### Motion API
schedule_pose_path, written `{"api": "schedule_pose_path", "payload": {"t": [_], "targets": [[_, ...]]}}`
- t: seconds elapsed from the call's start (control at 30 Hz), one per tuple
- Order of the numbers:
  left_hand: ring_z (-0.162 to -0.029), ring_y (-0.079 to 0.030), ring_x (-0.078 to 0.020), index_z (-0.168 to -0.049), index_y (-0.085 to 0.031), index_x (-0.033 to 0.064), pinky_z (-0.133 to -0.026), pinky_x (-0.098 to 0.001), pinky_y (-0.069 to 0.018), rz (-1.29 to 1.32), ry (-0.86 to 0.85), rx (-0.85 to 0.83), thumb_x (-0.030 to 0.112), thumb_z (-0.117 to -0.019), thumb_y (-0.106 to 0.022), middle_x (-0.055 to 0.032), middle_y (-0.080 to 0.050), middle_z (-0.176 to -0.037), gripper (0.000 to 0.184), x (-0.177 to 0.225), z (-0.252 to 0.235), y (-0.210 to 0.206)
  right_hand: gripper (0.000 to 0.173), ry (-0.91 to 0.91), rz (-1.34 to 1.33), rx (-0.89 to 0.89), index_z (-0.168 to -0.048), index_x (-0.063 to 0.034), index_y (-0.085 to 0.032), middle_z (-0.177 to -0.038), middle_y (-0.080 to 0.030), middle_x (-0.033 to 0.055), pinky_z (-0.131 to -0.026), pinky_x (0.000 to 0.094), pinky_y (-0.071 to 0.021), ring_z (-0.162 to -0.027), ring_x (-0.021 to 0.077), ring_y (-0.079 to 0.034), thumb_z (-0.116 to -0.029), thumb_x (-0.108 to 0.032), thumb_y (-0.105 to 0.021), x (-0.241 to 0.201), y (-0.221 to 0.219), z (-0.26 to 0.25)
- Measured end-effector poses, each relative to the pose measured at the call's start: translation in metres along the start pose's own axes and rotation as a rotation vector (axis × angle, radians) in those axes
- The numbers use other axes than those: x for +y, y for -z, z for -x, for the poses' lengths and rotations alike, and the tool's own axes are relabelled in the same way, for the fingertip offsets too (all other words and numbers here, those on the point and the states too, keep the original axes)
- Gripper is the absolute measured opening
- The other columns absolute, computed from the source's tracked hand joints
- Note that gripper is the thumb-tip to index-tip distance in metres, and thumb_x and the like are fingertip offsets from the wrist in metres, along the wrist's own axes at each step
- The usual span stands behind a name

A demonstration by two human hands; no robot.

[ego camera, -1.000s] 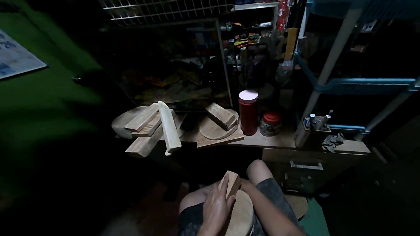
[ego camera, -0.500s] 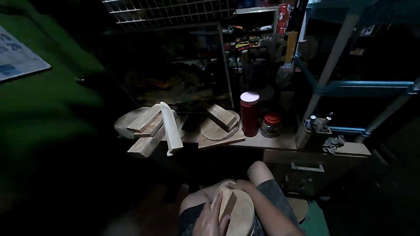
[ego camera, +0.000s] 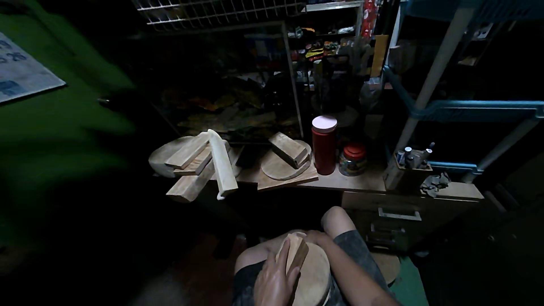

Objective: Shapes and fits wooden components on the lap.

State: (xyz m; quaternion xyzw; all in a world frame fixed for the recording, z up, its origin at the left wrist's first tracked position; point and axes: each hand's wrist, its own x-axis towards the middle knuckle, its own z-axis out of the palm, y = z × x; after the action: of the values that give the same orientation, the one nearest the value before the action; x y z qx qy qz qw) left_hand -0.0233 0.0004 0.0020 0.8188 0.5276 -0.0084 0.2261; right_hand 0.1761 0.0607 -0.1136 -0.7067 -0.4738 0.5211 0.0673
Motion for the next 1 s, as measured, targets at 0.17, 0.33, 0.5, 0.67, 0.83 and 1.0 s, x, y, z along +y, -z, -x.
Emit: {"api": "schedule_pose_path", "payload": {"t": [0.17, 0.33, 0.5, 0.67, 0.83, 1.0], "targets": [[-0.117, -0.062, -0.0471, -0.162, -0.033, 0.0242, -0.097, -0.0594, -0.0513, -0.008, -0.013, 0.025, 0.040, -0.0952, -0.070, -0.0306, -0.054, -0.139, 0.079, -0.0008, 0.0037, -0.0035, 0.077, -0.013, 0.012, -0.003, -0.147, 0.0019, -0.053, -0.154, -0.049, 0.0253, -0.120, 0.0609, -0.0310, -0.147, 0.0390, -0.043, -0.1070, -0.062, -0.035, 0.0020, -0.0009, -0.0036], [-0.115, -0.062, -0.0478, -0.162, -0.034, 0.0218, -0.096, -0.0601, -0.0512, -0.021, -0.029, 0.037, 0.041, -0.0948, -0.070, -0.0318, -0.055, -0.138, 0.079, -0.0005, 0.0048, -0.0044, 0.081, -0.034, 0.023, 0.000, -0.146, 0.0014, -0.054, -0.153, -0.050, 0.0252, -0.119, 0.0612, -0.0322, -0.146, 0.0388, -0.044, -0.1054, -0.066, -0.035, -0.0002, -0.0008, -0.0003], [-0.114, -0.063, -0.0473, -0.162, -0.035, 0.0204, -0.095, -0.0590, -0.0520, -0.028, -0.044, 0.046, 0.041, -0.0955, -0.069, -0.0311, -0.056, -0.135, 0.077, -0.0015, 0.0050, -0.0058, 0.079, -0.011, 0.015, 0.014, -0.148, 0.0013, -0.052, -0.154, -0.048, 0.0255, -0.120, 0.0619, -0.0306, -0.147, 0.0397, -0.043, -0.1060, -0.064, -0.036, 0.0016, -0.0013, -0.0018], [-0.112, -0.064, -0.0465, -0.161, -0.035, 0.0198, -0.095, -0.0578, -0.0522, -0.042, -0.052, 0.054, 0.042, -0.0958, -0.069, -0.0304, -0.058, -0.133, 0.077, -0.0005, 0.0051, -0.0059, 0.079, -0.002, 0.013, 0.008, -0.149, 0.0012, -0.051, -0.155, -0.047, 0.0260, -0.121, 0.0612, -0.0294, -0.148, 0.0396, -0.042, -0.1061, -0.064, -0.036, 0.0004, 0.0002, 0.0006], [-0.113, -0.064, -0.0468, -0.162, -0.034, 0.0206, -0.095, -0.0576, -0.0523, -0.047, -0.035, 0.040, 0.041, -0.0957, -0.069, -0.0305, -0.056, -0.136, 0.078, 0.0017, 0.0048, -0.0056, 0.078, -0.005, -0.008, 0.007, -0.148, 0.0012, -0.052, -0.154, -0.048, 0.0261, -0.121, 0.0610, -0.0300, -0.147, 0.0395, -0.042, -0.1067, -0.063, -0.036, -0.0002, 0.0003, 0.0019], [-0.113, -0.063, -0.0464, -0.162, -0.033, 0.0202, -0.095, -0.0578, -0.0518, -0.059, -0.034, 0.037, 0.041, -0.0962, -0.068, -0.0305, -0.056, -0.136, 0.077, 0.0025, 0.0058, -0.0064, 0.079, -0.011, -0.002, 0.000, -0.149, 0.0001, -0.052, -0.155, -0.048, 0.0255, -0.120, 0.0611, -0.0305, -0.148, 0.0390, -0.042, -0.1060, -0.064, -0.036, 0.0001, 0.0000, 0.0030]]}}
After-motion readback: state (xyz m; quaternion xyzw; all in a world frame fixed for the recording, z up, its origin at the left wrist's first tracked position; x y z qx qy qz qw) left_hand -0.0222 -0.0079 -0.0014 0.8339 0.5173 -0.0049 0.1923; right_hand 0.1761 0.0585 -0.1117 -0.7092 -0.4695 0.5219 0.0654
